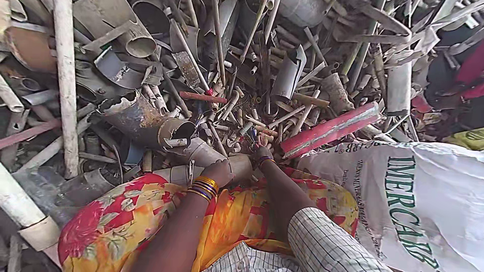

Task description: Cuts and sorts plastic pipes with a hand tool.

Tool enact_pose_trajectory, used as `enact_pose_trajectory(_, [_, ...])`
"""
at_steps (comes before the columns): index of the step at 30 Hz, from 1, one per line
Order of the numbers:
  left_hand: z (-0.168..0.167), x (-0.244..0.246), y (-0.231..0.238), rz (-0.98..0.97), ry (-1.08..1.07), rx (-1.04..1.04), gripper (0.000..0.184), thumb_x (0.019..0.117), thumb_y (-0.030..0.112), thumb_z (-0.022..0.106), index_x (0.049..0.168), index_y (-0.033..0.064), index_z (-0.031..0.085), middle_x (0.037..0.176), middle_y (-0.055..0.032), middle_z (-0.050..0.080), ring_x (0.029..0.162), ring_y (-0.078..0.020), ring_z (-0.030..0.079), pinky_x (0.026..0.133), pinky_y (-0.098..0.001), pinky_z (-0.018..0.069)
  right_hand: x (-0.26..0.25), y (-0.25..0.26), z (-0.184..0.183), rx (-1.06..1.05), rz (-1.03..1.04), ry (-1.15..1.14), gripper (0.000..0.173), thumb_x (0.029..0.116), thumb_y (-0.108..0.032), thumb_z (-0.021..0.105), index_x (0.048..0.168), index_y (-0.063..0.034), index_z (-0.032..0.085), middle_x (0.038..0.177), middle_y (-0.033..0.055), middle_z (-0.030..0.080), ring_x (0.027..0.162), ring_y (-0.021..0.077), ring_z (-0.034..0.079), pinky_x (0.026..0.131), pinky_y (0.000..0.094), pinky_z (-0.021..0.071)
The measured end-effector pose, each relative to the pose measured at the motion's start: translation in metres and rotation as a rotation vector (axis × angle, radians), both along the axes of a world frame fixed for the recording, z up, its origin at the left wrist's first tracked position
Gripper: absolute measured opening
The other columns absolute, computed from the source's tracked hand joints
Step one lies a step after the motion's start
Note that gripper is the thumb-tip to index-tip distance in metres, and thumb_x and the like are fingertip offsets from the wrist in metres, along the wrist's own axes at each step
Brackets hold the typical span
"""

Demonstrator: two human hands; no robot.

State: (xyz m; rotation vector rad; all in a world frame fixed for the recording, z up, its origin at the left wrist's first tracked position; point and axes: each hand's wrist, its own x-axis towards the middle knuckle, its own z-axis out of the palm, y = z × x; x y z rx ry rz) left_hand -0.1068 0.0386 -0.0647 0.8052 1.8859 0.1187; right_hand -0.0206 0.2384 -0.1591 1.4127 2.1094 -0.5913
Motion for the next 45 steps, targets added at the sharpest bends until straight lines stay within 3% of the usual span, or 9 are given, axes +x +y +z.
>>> enact_pose_trajectory(6, [0.006,-0.003,0.004,0.090,0.054,0.055,0.064,0.1043,0.041,0.059,0.154,0.0045,0.042,0.154,-0.0244,0.045,0.137,-0.0412,0.051,0.112,-0.0578,0.0407,-0.026,0.024,0.034,-0.096,-0.009,0.205,0.041,0.0929,-0.025,0.074,0.121,0.0035,0.068,0.120,0.0272,0.067,0.113,0.0411,0.065,0.098,0.0611,0.0487])
enact_pose_trajectory(9, [0.013,-0.002,0.000,0.350,0.106,0.270,0.077,0.1004,0.037,0.067,0.157,-0.0005,0.031,0.154,-0.0258,0.044,0.134,-0.0405,0.053,0.111,-0.0542,0.0430,-0.044,0.003,0.096,-0.407,0.151,0.440,0.033,0.0883,-0.011,0.079,0.114,0.0019,0.064,0.089,0.0123,0.063,0.071,0.0177,0.057,0.069,0.0374,0.0507])
enact_pose_trajectory(11, [0.013,0.002,-0.004,0.505,0.041,0.446,0.083,0.0970,0.035,0.073,0.157,-0.0023,0.029,0.145,-0.0273,0.052,0.129,-0.0396,0.058,0.110,-0.0533,0.0449,-0.046,-0.018,0.132,-0.578,0.348,0.502,0.027,0.0873,-0.005,0.078,0.110,0.0017,0.066,0.082,0.0059,0.065,0.063,0.0083,0.058,0.065,0.0280,0.0522])
enact_pose_trajectory(14, [0.014,0.007,-0.012,0.546,-0.004,0.564,0.058,0.1029,0.027,0.065,0.145,-0.0071,0.045,0.124,-0.0321,0.064,0.116,-0.0436,0.064,0.104,-0.0579,0.0460,-0.036,-0.021,0.153,-0.562,0.454,0.586,0.024,0.0906,-0.009,0.076,0.111,0.0005,0.067,0.084,0.0027,0.068,0.066,0.0050,0.059,0.066,0.0258,0.0519])
enact_pose_trajectory(22, [0.011,0.008,-0.022,0.737,-0.068,0.951,0.029,0.0872,-0.006,0.074,0.115,-0.0058,0.067,0.139,-0.0236,0.055,0.130,-0.0308,0.053,0.108,-0.0434,0.0449,0.025,0.039,0.048,-0.068,-0.180,0.343,0.038,0.0992,-0.019,0.065,0.126,0.0073,0.062,0.120,0.0299,0.065,0.110,0.0430,0.064,0.096,0.0602,0.0496])
enact_pose_trajectory(26, [0.007,0.007,-0.016,0.774,-0.151,1.090,0.021,0.0873,-0.005,0.071,0.108,-0.0065,0.070,0.137,-0.0212,0.059,0.127,-0.0213,0.056,0.108,-0.0321,0.0458,0.017,0.019,0.018,-0.069,-0.132,0.118,0.049,0.1051,-0.027,0.057,0.139,0.0078,0.053,0.142,0.0279,0.055,0.135,0.0373,0.053,0.112,0.0514,0.0411])
enact_pose_trajectory(35, [0.016,-0.004,-0.007,1.087,-0.371,0.806,0.047,0.1050,0.014,0.057,0.142,-0.0114,0.042,0.118,-0.0235,0.065,0.101,-0.0235,0.068,0.094,-0.0367,0.0556,0.015,0.025,-0.018,-0.052,0.366,-0.258,0.051,0.1057,-0.034,0.052,0.141,0.0030,0.055,0.144,0.0286,0.054,0.138,0.0434,0.049,0.114,0.0596,0.0384])
enact_pose_trajectory(39, [0.015,-0.005,-0.007,1.161,-0.457,0.742,0.055,0.1103,0.019,0.048,0.156,-0.0028,0.024,0.129,-0.0286,0.058,0.097,-0.0320,0.071,0.084,-0.0449,0.0605,0.012,0.019,-0.018,-0.015,0.185,-0.061,0.046,0.1007,-0.033,0.064,0.126,0.0055,0.066,0.133,0.0275,0.063,0.128,0.0414,0.058,0.109,0.0572,0.0436])
enact_pose_trajectory(45, [0.017,-0.003,-0.016,1.028,-0.346,0.594,0.058,0.1052,0.014,0.055,0.155,-0.0006,0.029,0.140,-0.0328,0.053,0.121,-0.0421,0.061,0.103,-0.0544,0.0492,-0.014,-0.009,0.053,0.273,0.123,0.416,0.043,0.1004,-0.025,0.063,0.125,0.0110,0.064,0.125,0.0341,0.065,0.124,0.0478,0.060,0.107,0.0611,0.0420])
